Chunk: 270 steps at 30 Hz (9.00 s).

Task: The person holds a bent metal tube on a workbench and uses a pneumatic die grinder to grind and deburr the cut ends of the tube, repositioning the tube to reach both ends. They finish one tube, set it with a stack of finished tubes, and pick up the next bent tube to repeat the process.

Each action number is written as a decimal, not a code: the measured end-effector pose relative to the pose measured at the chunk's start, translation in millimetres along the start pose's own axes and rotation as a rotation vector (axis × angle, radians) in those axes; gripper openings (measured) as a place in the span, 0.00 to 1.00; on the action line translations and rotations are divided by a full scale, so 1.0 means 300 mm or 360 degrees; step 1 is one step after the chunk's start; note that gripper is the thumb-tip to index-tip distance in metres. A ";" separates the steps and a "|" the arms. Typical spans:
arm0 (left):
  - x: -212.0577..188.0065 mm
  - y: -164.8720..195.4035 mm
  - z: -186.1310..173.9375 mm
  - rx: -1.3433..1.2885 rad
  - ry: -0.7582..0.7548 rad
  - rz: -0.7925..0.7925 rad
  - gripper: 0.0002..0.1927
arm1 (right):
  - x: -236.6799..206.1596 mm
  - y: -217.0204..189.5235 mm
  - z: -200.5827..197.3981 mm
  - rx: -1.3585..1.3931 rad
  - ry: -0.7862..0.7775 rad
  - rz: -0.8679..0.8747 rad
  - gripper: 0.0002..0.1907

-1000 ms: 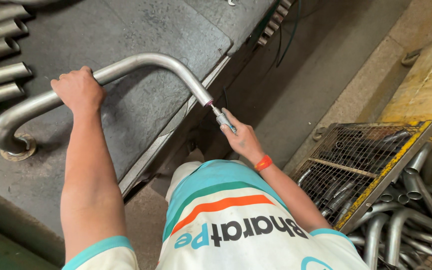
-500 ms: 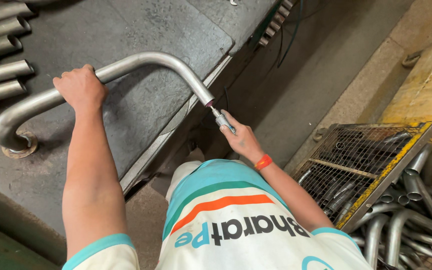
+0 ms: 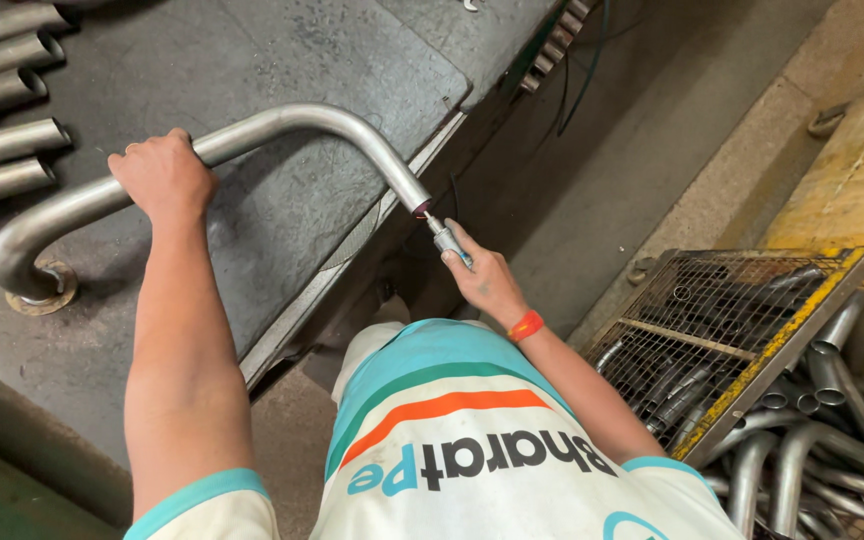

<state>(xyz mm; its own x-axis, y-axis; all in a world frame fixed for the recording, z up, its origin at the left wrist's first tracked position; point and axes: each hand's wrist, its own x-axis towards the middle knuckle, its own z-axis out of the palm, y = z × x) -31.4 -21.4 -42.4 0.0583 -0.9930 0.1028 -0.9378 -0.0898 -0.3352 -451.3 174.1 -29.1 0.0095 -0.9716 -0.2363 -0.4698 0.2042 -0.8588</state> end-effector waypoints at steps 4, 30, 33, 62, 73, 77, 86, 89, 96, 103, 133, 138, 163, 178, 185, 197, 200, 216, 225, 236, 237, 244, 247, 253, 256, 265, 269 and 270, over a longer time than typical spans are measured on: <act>0.003 0.001 0.001 -0.0013 -0.0002 -0.0010 0.08 | -0.007 -0.004 -0.016 0.0030 -0.0061 0.0005 0.28; 0.028 0.007 0.002 0.0023 -0.0055 0.0023 0.09 | -0.055 -0.058 -0.049 -0.0353 -0.0039 -0.0297 0.29; 0.031 0.007 0.006 0.0030 -0.0068 0.0017 0.09 | -0.034 -0.039 -0.049 -0.0220 0.0099 -0.0453 0.29; 0.056 0.003 0.014 0.0025 -0.0122 0.0036 0.10 | 0.011 0.013 0.010 0.0128 -0.0091 0.0019 0.27; 0.066 -0.002 0.031 0.0004 -0.0134 0.0041 0.11 | -0.019 -0.056 -0.051 -0.0005 0.0019 -0.0288 0.28; 0.066 -0.001 0.035 0.0013 -0.0127 0.0035 0.11 | -0.031 -0.086 -0.046 -0.0217 -0.0145 -0.0127 0.29; 0.055 -0.005 0.038 -0.0020 -0.0132 0.0036 0.10 | -0.004 -0.038 -0.033 0.0089 0.0159 -0.0363 0.27; 0.056 -0.004 0.034 -0.0007 -0.0111 0.0028 0.11 | 0.004 0.009 -0.020 0.0262 0.0096 0.0010 0.27; 0.054 0.000 0.024 0.0036 -0.0087 0.0025 0.10 | 0.037 0.059 0.022 0.0527 0.0036 0.0400 0.28; 0.053 -0.002 0.027 0.0017 -0.0104 0.0026 0.11 | -0.012 -0.009 0.013 0.0119 -0.0147 -0.0056 0.28; 0.048 -0.003 0.027 -0.0002 -0.0109 0.0029 0.11 | 0.029 0.058 0.015 0.0417 0.0143 0.0067 0.27; 0.053 0.000 0.018 0.0017 -0.0120 0.0011 0.12 | 0.019 0.030 0.032 0.0204 -0.0096 0.0182 0.28; 0.045 -0.002 0.023 0.0021 -0.0111 0.0024 0.11 | -0.023 0.006 0.002 0.0175 -0.0054 -0.0296 0.27; 0.049 -0.004 0.020 -0.0001 -0.0124 0.0013 0.11 | -0.014 0.000 0.020 0.0215 -0.0187 -0.0015 0.27; 0.047 -0.005 0.027 0.0001 -0.0094 0.0015 0.11 | -0.004 0.007 0.001 0.0249 0.0024 -0.0073 0.28; 0.020 -0.018 0.023 -0.0014 0.0147 0.0051 0.06 | 0.101 0.111 -0.044 0.0307 0.0424 0.0026 0.32; 0.006 -0.018 0.017 0.0014 0.0242 0.0036 0.07 | 0.172 0.062 -0.062 0.0167 0.0448 0.0003 0.25; 0.012 -0.058 -0.084 -0.0148 0.0233 -0.0026 0.09 | 0.591 -0.387 0.073 -0.0263 0.0484 -0.0607 0.32; 0.002 -0.044 -0.155 -0.0163 0.0152 0.0059 0.11 | 0.417 -0.236 0.248 -0.0791 0.0062 -0.0152 0.40; -0.249 0.162 -0.337 -0.0217 0.0122 0.0324 0.16 | 0.189 0.032 0.066 -0.0211 0.0030 0.0219 0.30; -0.279 0.197 -0.366 -0.0259 0.0146 0.0373 0.17 | 0.150 0.061 0.029 -0.0173 -0.0005 0.0317 0.30; -0.488 0.562 -0.671 -0.0434 0.0324 0.0750 0.12 | -0.273 0.298 -0.265 0.0956 0.0082 0.0288 0.23; -0.567 0.744 -0.822 -0.0632 0.0355 0.1039 0.16 | -0.511 0.433 -0.382 0.0793 0.0233 0.0400 0.23; -0.707 1.131 -1.106 -0.0880 0.0433 0.1691 0.31 | -0.959 0.574 -0.504 0.1357 0.0678 0.0138 0.24; -0.796 1.350 -1.212 -0.0991 0.0490 0.1976 0.30 | -1.151 0.601 -0.507 0.1434 0.1005 0.0180 0.20; -1.256 1.946 -1.510 -0.1121 0.0738 0.2682 0.29 | -1.543 0.547 -0.451 0.1011 0.2294 0.0218 0.13; -1.496 2.046 -1.580 -0.1317 0.0844 0.2853 0.33 | -1.642 0.539 -0.483 0.0342 0.2778 0.0504 0.18; -1.537 2.052 -1.580 -0.1396 0.0796 0.2912 0.31 | -1.659 0.551 -0.501 0.0087 0.2907 0.0600 0.22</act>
<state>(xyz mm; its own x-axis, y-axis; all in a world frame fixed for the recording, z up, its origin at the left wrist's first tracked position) -797.7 417.6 147.8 -0.8447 0.2345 0.4811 0.3144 0.9449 0.0915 -666.4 673.6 14.8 -0.9310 0.2176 0.2930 -0.1960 0.3790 -0.9044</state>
